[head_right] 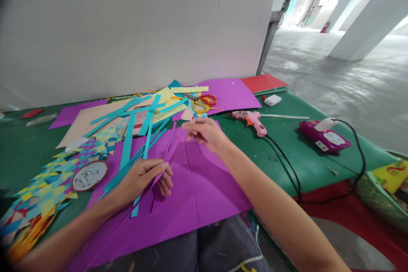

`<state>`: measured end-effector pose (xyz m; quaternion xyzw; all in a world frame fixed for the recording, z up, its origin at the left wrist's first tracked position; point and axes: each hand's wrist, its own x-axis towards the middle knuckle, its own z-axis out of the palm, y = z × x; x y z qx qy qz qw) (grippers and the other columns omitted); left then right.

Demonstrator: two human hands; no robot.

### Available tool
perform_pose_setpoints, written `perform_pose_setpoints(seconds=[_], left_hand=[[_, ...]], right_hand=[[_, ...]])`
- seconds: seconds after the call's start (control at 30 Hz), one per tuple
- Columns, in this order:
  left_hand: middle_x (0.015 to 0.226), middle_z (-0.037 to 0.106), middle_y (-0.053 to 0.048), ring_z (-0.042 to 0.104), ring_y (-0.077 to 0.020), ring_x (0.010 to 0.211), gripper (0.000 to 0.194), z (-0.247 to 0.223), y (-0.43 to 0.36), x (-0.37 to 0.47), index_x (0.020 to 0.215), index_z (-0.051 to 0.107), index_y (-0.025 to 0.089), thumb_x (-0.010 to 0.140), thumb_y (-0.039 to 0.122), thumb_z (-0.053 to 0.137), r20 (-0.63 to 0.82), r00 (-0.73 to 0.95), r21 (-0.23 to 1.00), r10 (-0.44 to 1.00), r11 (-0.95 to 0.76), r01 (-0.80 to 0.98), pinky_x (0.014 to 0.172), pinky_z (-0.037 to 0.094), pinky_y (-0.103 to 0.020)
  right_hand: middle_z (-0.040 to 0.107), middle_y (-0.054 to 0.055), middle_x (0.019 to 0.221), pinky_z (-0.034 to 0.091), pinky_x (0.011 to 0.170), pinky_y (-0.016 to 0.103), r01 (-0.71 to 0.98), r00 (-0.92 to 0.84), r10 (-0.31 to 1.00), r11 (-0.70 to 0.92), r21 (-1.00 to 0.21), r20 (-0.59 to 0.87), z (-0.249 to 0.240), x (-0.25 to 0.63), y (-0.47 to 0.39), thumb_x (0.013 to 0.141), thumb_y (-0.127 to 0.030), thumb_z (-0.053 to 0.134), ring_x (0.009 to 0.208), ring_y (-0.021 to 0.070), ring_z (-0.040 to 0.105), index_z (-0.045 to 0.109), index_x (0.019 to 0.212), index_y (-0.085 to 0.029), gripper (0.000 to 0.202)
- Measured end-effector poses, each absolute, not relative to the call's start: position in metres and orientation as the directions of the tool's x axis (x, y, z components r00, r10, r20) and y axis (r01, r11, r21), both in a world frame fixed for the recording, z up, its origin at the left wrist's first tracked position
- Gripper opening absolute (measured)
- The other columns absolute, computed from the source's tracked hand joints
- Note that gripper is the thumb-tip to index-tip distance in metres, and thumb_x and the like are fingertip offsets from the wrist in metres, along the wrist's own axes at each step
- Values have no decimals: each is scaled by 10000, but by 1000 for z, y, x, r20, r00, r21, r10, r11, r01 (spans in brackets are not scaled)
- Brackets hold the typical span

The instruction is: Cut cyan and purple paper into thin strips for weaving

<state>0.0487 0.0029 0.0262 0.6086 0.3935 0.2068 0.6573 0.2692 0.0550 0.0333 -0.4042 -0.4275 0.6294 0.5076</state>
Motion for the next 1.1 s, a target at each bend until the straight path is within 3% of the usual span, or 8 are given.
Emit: perform_pose_setpoints(seconds=[0.07, 0.13, 0.27, 0.33, 0.47, 0.77, 1.1], left_hand=[[651, 689, -90, 691, -211, 542, 312, 26, 3, 49, 769, 596, 101, 883, 375, 498, -272, 616, 962, 740, 189, 198, 492, 545, -284], [654, 692, -87, 691, -206, 546, 311, 26, 4, 48, 775, 600, 101, 882, 376, 502, -263, 606, 965, 751, 204, 166, 499, 546, -280], [672, 703, -76, 696, -197, 571, 296, 27, 7, 48, 806, 605, 109, 894, 370, 495, -229, 582, 973, 780, 203, 112, 536, 552, -281], [677, 706, -75, 696, -194, 577, 291, 29, 7, 48, 826, 609, 110, 898, 367, 491, -225, 579, 974, 784, 196, 113, 551, 556, -288], [708, 713, -82, 698, -197, 590, 265, 32, 6, 50, 822, 616, 109, 866, 360, 542, -242, 570, 970, 785, 191, 149, 556, 557, -291], [717, 715, -91, 707, -210, 608, 277, 33, 8, 51, 844, 607, 108, 863, 373, 525, -276, 595, 961, 755, 208, 181, 560, 557, -300], [714, 720, -98, 705, -214, 602, 267, 30, 7, 49, 857, 610, 99, 870, 348, 515, -270, 578, 963, 770, 228, 146, 573, 565, -320]], right_hand=[[391, -72, 468, 133, 335, 186, -356, -30, 999, -48, -933, -40, 35, 278, 58, 580, -284, 784, 452, 56, 489, 497, 565, -158, 314], [430, -57, 512, 129, 329, 180, -327, -49, 998, -44, -944, -29, 37, 281, 57, 638, -344, 747, 480, 65, 510, 533, 624, -155, 286], [571, -1, 608, 204, 345, 163, -40, -474, 877, -105, -994, -73, 38, 262, 42, 729, -434, 670, 503, 69, 504, 591, 685, -144, 303], [563, -21, 589, 265, 377, 168, 37, -550, 834, -36, -999, -50, 36, 249, 35, 719, -417, 695, 469, 48, 441, 618, 692, -146, 283], [536, -31, 521, 305, 424, 198, 31, -445, 894, 66, -997, 45, 29, 236, 30, 719, -422, 696, 454, 57, 434, 585, 600, -147, 320], [505, -45, 480, 280, 423, 203, 2, -322, 947, 15, -1000, 14, 26, 239, 34, 698, -380, 712, 422, 53, 411, 515, 550, -153, 335], [522, -45, 520, 286, 439, 213, 2, -484, 873, -68, -998, -60, 25, 235, 30, 686, -356, 725, 478, 66, 442, 570, 591, -164, 264]])
